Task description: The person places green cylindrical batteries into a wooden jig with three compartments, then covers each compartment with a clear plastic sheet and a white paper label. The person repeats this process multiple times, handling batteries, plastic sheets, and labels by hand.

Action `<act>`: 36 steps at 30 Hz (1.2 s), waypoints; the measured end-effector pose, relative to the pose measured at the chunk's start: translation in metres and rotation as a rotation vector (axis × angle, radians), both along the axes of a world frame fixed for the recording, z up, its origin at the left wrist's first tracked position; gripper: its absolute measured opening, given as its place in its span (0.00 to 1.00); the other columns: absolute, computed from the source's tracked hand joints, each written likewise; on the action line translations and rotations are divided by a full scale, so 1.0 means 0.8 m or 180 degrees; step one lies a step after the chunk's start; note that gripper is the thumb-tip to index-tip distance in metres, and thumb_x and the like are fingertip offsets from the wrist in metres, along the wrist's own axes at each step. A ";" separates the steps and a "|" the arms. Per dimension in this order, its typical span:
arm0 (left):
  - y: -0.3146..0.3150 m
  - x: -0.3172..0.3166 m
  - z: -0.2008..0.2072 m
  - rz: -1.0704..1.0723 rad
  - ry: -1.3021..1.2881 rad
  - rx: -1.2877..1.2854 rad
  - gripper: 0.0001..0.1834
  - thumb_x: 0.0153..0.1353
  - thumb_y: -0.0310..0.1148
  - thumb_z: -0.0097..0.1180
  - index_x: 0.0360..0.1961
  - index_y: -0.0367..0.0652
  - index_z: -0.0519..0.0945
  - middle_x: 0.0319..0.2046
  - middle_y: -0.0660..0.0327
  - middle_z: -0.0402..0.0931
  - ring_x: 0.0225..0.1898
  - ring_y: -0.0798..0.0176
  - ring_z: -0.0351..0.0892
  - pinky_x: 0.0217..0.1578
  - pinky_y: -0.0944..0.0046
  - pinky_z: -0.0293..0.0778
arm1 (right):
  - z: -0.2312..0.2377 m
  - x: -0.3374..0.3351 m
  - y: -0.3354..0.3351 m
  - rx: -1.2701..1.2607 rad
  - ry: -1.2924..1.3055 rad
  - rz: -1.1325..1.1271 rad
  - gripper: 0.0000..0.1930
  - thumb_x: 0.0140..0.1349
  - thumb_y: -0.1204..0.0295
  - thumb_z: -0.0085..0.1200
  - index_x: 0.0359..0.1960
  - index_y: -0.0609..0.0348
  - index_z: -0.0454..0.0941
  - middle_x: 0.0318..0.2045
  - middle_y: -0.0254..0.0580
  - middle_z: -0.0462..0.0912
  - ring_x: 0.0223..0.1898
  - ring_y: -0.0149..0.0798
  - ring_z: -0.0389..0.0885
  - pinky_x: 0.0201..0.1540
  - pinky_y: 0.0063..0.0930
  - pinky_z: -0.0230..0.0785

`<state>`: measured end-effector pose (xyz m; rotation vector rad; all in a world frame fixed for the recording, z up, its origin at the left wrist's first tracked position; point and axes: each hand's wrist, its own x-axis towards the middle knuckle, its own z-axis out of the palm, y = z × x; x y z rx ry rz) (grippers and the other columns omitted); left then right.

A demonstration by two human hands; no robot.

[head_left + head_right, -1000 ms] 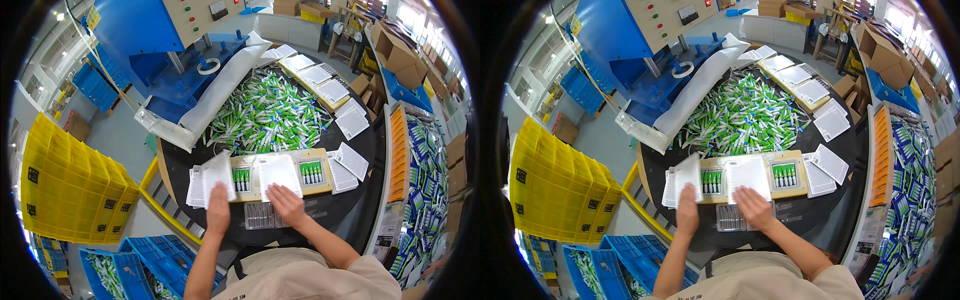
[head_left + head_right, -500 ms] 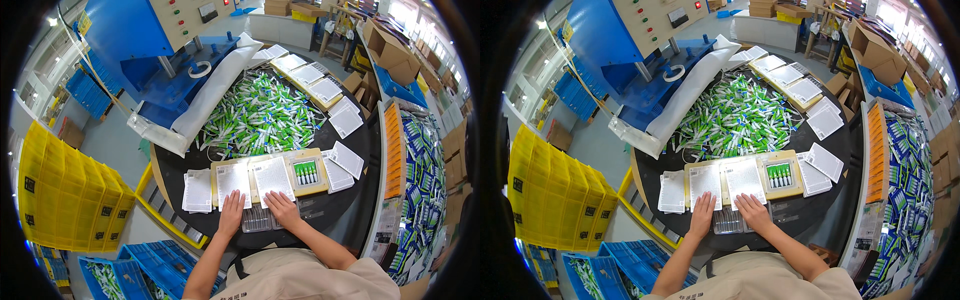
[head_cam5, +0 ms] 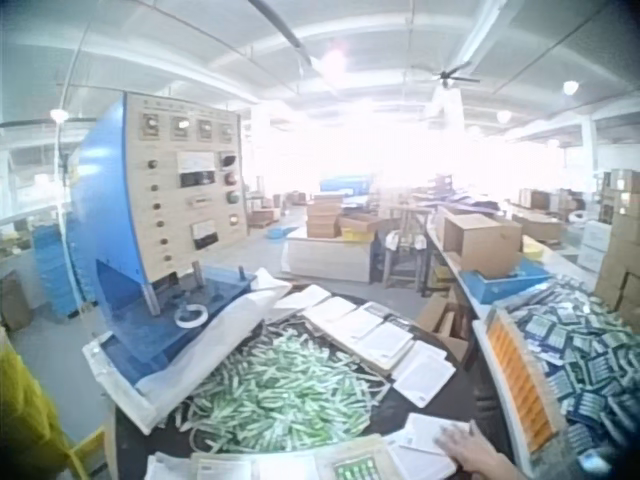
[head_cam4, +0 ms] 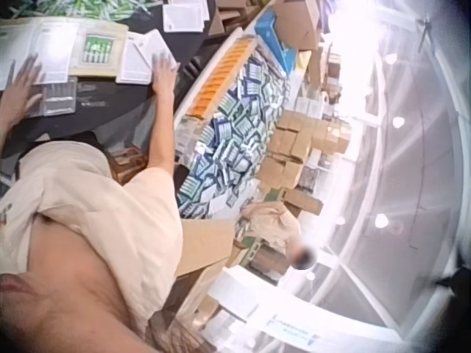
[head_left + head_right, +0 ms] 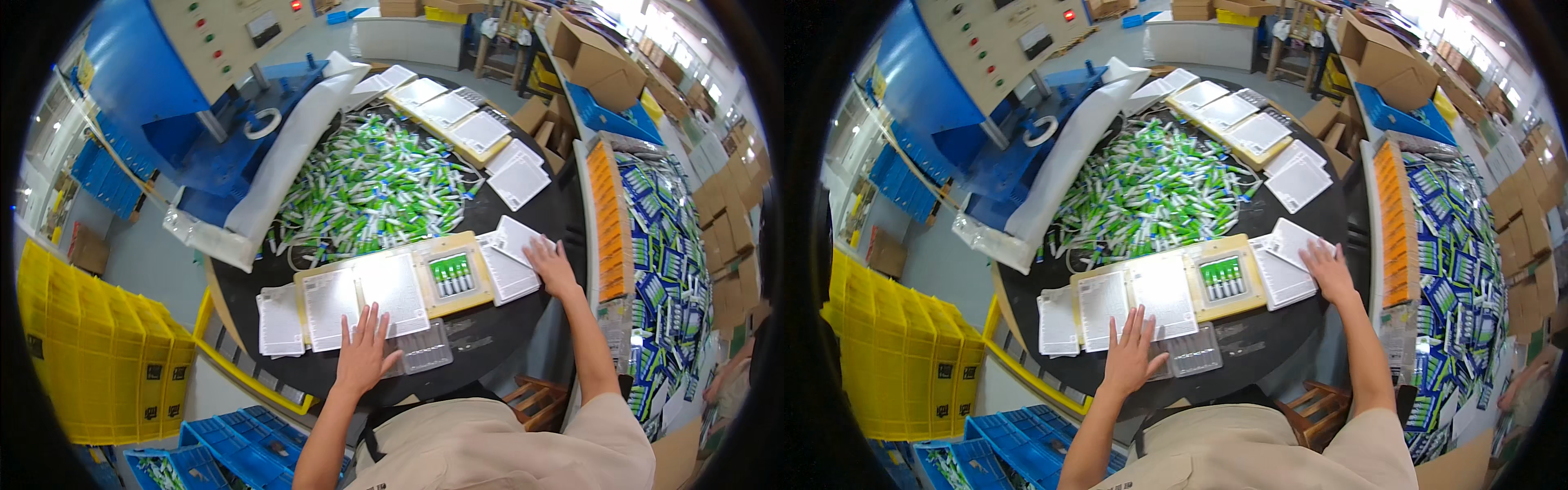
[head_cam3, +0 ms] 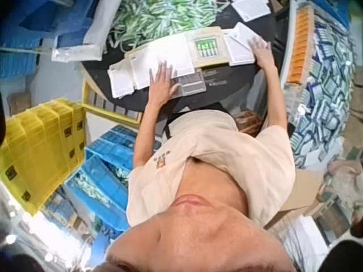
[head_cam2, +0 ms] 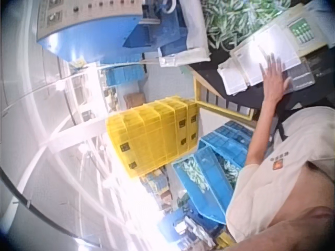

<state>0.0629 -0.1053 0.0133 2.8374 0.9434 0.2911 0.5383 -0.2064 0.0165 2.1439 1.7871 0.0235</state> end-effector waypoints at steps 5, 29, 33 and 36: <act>0.014 0.056 -0.020 0.0003 0.0723 -0.0365 0.38 0.71 0.50 0.53 0.77 0.48 0.59 0.78 0.49 0.47 0.79 0.47 0.45 0.75 0.35 0.42 | -0.041 0.044 -0.026 0.0556 0.0842 0.0660 0.31 0.63 0.79 0.48 0.71 0.52 0.66 0.73 0.43 0.66 0.72 0.48 0.66 0.72 0.45 0.61; 0.013 0.065 -0.036 0.0081 0.0397 -0.0046 0.40 0.69 0.54 0.53 0.76 0.46 0.59 0.78 0.47 0.49 0.79 0.48 0.46 0.75 0.38 0.45 | -0.040 -0.245 0.006 0.1915 0.0574 0.1008 0.22 0.59 0.73 0.53 0.56 0.63 0.80 0.56 0.49 0.80 0.49 0.44 0.79 0.52 0.37 0.69; 0.006 0.056 -0.022 0.0071 0.0226 -0.0131 0.39 0.69 0.53 0.55 0.75 0.45 0.62 0.77 0.49 0.51 0.79 0.49 0.49 0.74 0.36 0.44 | -0.040 -0.254 0.026 0.1684 0.0530 0.0977 0.24 0.57 0.70 0.56 0.57 0.65 0.79 0.57 0.48 0.79 0.51 0.43 0.77 0.54 0.41 0.67; -0.008 0.031 -0.011 0.0393 0.0029 -0.0175 0.35 0.69 0.49 0.56 0.72 0.44 0.66 0.76 0.50 0.55 0.77 0.48 0.53 0.74 0.35 0.45 | -0.037 -0.251 0.036 0.1565 0.0794 0.0991 0.27 0.58 0.67 0.57 0.60 0.67 0.77 0.62 0.53 0.76 0.58 0.47 0.75 0.62 0.48 0.64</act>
